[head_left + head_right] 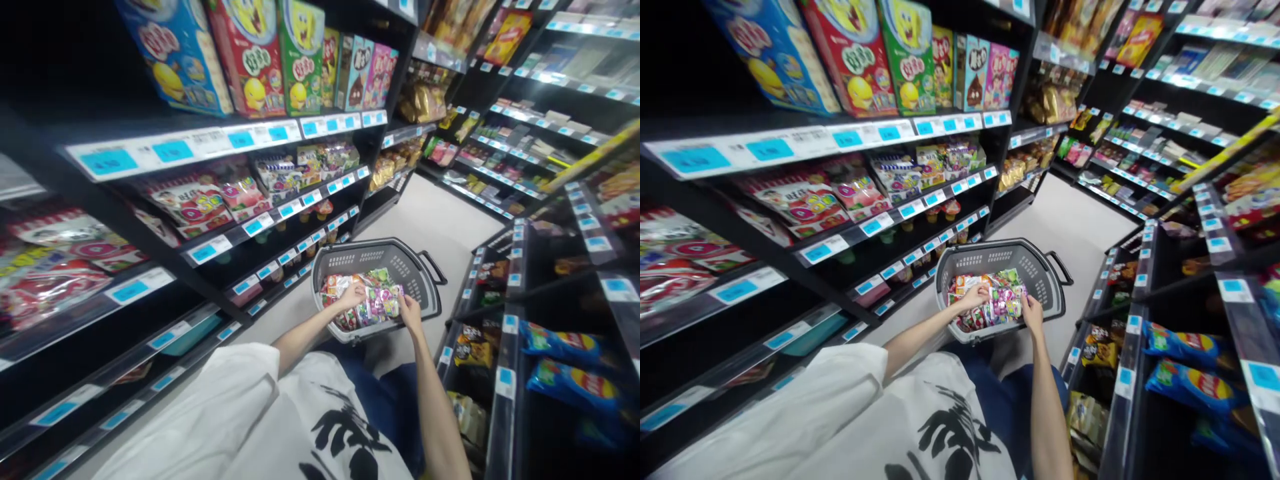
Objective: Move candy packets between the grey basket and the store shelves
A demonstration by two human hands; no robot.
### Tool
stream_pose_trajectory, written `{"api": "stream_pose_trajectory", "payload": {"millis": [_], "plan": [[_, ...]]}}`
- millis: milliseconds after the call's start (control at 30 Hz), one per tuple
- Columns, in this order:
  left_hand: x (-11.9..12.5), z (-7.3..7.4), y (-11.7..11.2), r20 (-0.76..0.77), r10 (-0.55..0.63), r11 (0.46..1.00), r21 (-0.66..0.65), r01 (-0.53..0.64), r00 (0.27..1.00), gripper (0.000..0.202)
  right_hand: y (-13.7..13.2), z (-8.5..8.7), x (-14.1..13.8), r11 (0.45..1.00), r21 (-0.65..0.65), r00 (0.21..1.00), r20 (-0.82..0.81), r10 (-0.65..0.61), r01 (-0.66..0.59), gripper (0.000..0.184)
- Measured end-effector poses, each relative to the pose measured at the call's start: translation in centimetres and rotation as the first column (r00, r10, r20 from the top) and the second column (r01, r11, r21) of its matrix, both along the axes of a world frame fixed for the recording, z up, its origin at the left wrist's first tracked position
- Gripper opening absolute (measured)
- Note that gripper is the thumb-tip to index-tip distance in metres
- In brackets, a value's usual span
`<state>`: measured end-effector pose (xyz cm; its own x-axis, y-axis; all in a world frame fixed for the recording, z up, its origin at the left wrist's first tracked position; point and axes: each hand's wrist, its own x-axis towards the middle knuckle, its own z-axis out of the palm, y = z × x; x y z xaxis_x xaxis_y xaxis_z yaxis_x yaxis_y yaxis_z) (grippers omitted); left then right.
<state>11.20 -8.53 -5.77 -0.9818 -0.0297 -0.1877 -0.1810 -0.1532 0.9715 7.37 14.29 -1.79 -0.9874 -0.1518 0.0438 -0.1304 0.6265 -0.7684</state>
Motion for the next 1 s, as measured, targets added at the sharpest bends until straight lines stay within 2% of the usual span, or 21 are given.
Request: {"api": "stream_pose_trajectory", "payload": {"millis": [133, 200, 333, 400, 500, 567, 600, 633, 700, 733, 767, 800, 833, 867, 933, 1000], "plan": [[-1.3, 1.1, -2.0, 0.009, -0.034, 0.999, -0.013, 0.034, 0.999, 0.025, -1.9, 0.8, -0.1, 0.981, -0.171, 0.995, 0.024, 0.098, -0.092, 0.060], [-2.8, 1.8, -2.6, 0.007, -0.041, 0.999, -0.020, 0.042, 0.999, 0.025, -3.1, 1.2, -1.1, 0.950, -0.287, 0.989, 0.046, 0.142, -0.123, 0.056], [-7.4, 4.3, -3.8, -0.022, -0.040, 0.997, -0.070, 0.038, 0.999, 0.020, -5.2, 2.6, -4.7, 0.863, -0.495, 0.910, 0.303, 0.282, -0.102, 0.065], [-10.0, 6.3, -5.0, -0.047, -0.076, 0.991, -0.110, 0.071, 0.996, 0.020, -6.1, 3.7, -6.9, 0.840, -0.536, 0.859, 0.390, 0.331, -0.080, 0.061], [-13.5, 10.5, -8.1, -0.092, -0.166, 0.973, -0.178, 0.148, 0.982, 0.021, -7.9, 6.1, -10.7, 0.808, -0.573, 0.846, 0.359, 0.393, -0.132, 0.054], [-15.6, 13.8, -10.9, -0.189, -0.181, 0.931, -0.350, 0.106, 0.965, 0.020, -9.2, 8.4, -13.6, 0.827, -0.522, 0.870, 0.287, 0.401, -0.209, 0.051], [-16.6, 15.4, -12.4, -0.276, -0.160, 0.861, -0.508, -0.003, 0.948, 0.019, -9.9, 9.8, -15.3, 0.841, -0.475, 0.883, 0.237, 0.405, -0.258, 0.050], [-17.5, 17.0, -13.8, -0.367, -0.102, 0.741, -0.648, -0.176, 0.925, 0.019, -10.7, 11.4, -17.0, 0.850, -0.420, 0.890, 0.180, 0.420, -0.317, 0.050], [-19.3, 19.5, -16.4, -0.506, 0.012, 0.387, -0.793, -0.471, 0.862, 0.026, -12.6, 14.9, -20.4, 0.837, -0.305, 0.871, 0.042, 0.489, -0.455, 0.050], [-20.2, 20.5, -17.5, -0.541, 0.064, 0.225, -0.811, -0.541, 0.838, 0.032, -13.7, 16.9, -22.0, 0.819, -0.253, 0.850, -0.023, 0.527, -0.515, 0.050], [-21.0, 21.2, -18.3, -0.552, 0.100, 0.100, -0.822, -0.561, 0.828, 0.038, -14.9, 18.8, -23.5, 0.795, -0.210, 0.821, -0.090, 0.564, -0.569, 0.049], [-21.8, 21.8, -19.0, -0.542, 0.123, 0.017, -0.836, -0.548, 0.831, 0.043, -16.4, 20.7, -24.8, 0.765, -0.169, 0.784, -0.152, 0.602, -0.621, 0.049], [-22.5, 22.1, -19.4, -0.518, 0.139, -0.030, -0.854, -0.519, 0.844, 0.046, -18.0, 22.5, -26.0, 0.736, -0.126, 0.742, -0.219, 0.633, -0.665, 0.047], [-23.2, 22.3, -19.6, -0.488, 0.152, -0.050, -0.872, -0.486, 0.860, 0.048, -19.7, 24.1, -27.0, 0.700, -0.077, 0.690, -0.278, 0.669, -0.710, 0.045], [-24.5, 22.5, -19.7, -0.437, 0.175, -0.049, -0.899, -0.435, 0.883, 0.046, -23.3, 26.6, -28.7, 0.625, 0.027, 0.578, -0.348, 0.738, -0.781, 0.042], [-25.4, 22.6, -19.5, -0.418, 0.206, -0.046, -0.907, -0.418, 0.885, 0.041, -26.8, 28.0, -30.0, 0.564, 0.096, 0.496, -0.371, 0.785, -0.820, 0.041]]}}
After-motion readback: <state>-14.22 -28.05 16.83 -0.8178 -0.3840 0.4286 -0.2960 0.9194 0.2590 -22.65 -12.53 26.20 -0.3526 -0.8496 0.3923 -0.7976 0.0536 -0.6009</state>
